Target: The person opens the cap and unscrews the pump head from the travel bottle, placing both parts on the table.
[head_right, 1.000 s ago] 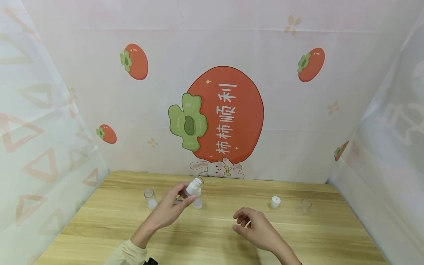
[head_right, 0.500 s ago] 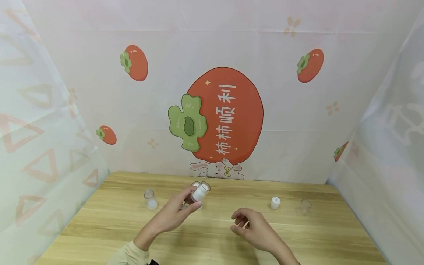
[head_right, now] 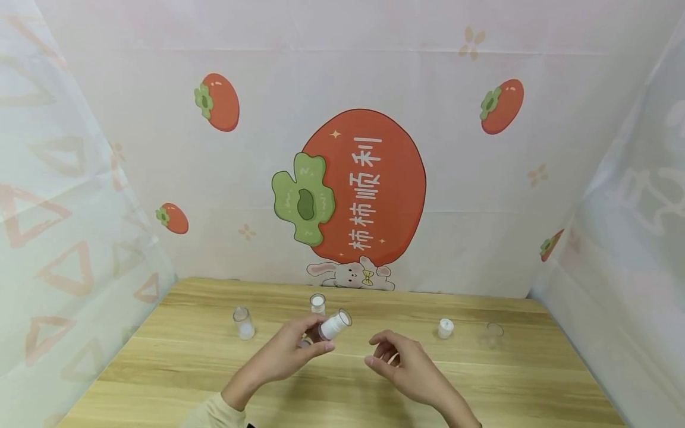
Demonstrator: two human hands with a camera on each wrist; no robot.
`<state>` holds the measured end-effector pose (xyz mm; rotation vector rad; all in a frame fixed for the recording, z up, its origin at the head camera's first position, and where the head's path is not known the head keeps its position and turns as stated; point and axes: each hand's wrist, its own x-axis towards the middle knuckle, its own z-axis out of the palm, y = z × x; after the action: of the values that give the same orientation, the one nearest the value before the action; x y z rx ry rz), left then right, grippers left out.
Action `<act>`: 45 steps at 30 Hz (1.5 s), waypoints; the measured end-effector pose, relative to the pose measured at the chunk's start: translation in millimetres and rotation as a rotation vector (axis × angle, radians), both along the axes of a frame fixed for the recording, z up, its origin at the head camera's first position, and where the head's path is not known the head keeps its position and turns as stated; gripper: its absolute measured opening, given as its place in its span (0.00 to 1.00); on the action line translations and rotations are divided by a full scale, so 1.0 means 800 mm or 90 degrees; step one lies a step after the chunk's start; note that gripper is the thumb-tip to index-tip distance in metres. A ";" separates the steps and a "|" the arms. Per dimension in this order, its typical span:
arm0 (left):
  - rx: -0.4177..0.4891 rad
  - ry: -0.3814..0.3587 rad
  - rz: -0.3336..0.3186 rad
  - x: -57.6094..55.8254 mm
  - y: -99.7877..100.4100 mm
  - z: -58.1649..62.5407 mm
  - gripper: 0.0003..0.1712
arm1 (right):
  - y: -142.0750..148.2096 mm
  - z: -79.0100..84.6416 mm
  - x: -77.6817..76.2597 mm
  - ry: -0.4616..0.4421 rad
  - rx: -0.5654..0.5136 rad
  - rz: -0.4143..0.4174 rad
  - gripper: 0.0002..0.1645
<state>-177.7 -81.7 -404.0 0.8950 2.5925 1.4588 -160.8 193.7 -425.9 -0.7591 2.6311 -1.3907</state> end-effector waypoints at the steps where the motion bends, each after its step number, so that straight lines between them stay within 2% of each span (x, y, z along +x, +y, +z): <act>1: -0.006 0.000 0.000 0.001 0.001 0.000 0.14 | -0.001 0.001 0.000 0.000 -0.004 -0.001 0.17; 10: -0.051 0.022 0.003 0.005 0.011 0.001 0.16 | -0.010 0.003 0.001 0.015 -0.059 0.011 0.20; 16: -0.081 0.050 0.008 0.009 0.019 0.002 0.15 | -0.016 0.004 0.000 0.006 -0.092 0.020 0.19; 29: -0.148 0.070 0.036 0.013 0.030 0.002 0.13 | -0.026 0.010 -0.001 -0.003 -0.099 0.004 0.13; 36: -0.151 0.060 0.041 0.013 0.032 -0.001 0.13 | -0.028 0.010 -0.002 -0.007 -0.109 0.008 0.12; 45: -0.131 0.024 0.020 0.013 0.026 0.002 0.17 | -0.026 0.006 -0.002 -0.004 -0.122 -0.020 0.11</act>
<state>-167.3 -60.5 -402.7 0.8672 2.7321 1.1641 -162.4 172.9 -420.8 -0.7337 2.5413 -1.6682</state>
